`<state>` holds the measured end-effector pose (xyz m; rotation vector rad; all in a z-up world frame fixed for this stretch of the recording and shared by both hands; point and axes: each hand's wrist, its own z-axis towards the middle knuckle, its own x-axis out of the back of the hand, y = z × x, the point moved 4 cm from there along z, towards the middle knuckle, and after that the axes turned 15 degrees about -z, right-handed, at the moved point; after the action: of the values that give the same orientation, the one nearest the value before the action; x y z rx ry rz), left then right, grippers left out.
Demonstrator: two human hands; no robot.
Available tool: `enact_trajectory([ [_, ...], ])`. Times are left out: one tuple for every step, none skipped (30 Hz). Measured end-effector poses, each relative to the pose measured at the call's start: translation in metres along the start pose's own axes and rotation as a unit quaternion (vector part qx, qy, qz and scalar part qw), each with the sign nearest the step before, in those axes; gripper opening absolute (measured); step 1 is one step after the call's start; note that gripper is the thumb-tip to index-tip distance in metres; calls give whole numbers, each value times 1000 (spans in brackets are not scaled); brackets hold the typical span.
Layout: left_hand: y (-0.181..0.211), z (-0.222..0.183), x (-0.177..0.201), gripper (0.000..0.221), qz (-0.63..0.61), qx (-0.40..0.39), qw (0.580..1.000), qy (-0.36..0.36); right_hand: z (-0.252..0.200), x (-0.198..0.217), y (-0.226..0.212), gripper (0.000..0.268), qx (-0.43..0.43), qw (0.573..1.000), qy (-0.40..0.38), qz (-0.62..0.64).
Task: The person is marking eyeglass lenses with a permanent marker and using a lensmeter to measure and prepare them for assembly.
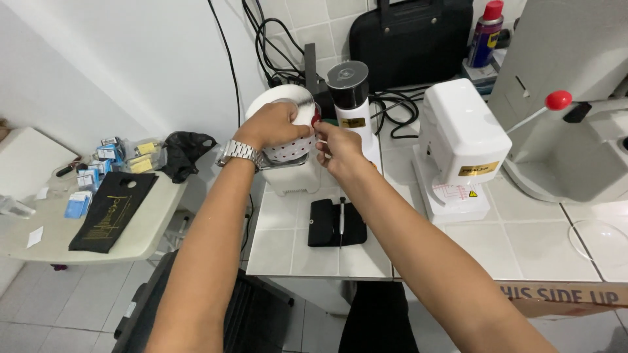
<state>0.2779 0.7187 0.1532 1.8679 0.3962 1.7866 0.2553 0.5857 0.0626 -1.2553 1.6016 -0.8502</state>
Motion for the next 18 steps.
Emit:
enact_trajectory([
  [0, 2, 2, 43, 0, -1, 1000, 3, -5, -2, -3, 16, 3, 1000, -1, 0],
  [-1, 3, 1, 43, 3, -6, 1000, 4, -12, -1, -5, 20, 28, 999, 16, -21],
  [-2, 4, 0, 42, 5, -12, 1000, 5, -18, 1, -6, 25, 54, 997, 32, -42],
  [-2, 3, -1, 42, 4, -13, 1000, 5, -21, 0, -6, 25, 55, 997, 34, -43],
  [-2, 3, -1, 44, 6, -14, 1000, 6, -25, 0, -6, 31, 61, 996, 41, -56],
  [-3, 2, -1, 45, 7, -14, 1000, 7, -28, 0, -5, 36, 67, 994, 48, -69],
  [-4, 4, -2, 45, 7, -14, 1000, 8, -27, -1, -3, 36, 68, 994, 48, -70],
  [-5, 5, -2, 45, 7, -14, 1000, 9, -27, -1, -2, 37, 79, 993, 50, -77],
  [-6, 6, -2, 45, 8, -15, 1000, 11, -26, -1, 0, 38, 91, 991, 52, -84],
  [-4, 5, -2, 45, 7, -16, 1000, 10, -26, 1, -1, 38, 91, 991, 54, -84],
  [-2, 4, -2, 45, 6, -13, 1000, 9, -26, 2, -1, 35, 78, 994, 44, -65],
  [-2, 2, -2, 45, 5, -9, 1000, 9, -27, 2, 0, 32, 65, 996, 32, -46],
  [-1, 2, -2, 45, 4, -9, 1000, 8, -18, 3, 5, 32, 65, 996, 33, -46],
  [-1, 2, -2, 44, 7, -9, 1000, 9, -7, 3, 11, 28, 46, 998, 17, -29],
  [0, 2, -1, 44, 9, -9, 1000, 11, 3, 2, 16, 24, 26, 1000, 1, -11],
  [0, 2, -1, 44, 9, -9, 1000, 11, -1, 1, 14, 24, 26, 1000, 1, -11],
  [1, 2, 0, 44, 10, -10, 1000, 10, -5, 1, 10, 26, 36, 999, 8, -12],
  [2, 2, 1, 45, 11, -11, 1000, 10, -8, 0, 6, 29, 45, 999, 15, -13],
])
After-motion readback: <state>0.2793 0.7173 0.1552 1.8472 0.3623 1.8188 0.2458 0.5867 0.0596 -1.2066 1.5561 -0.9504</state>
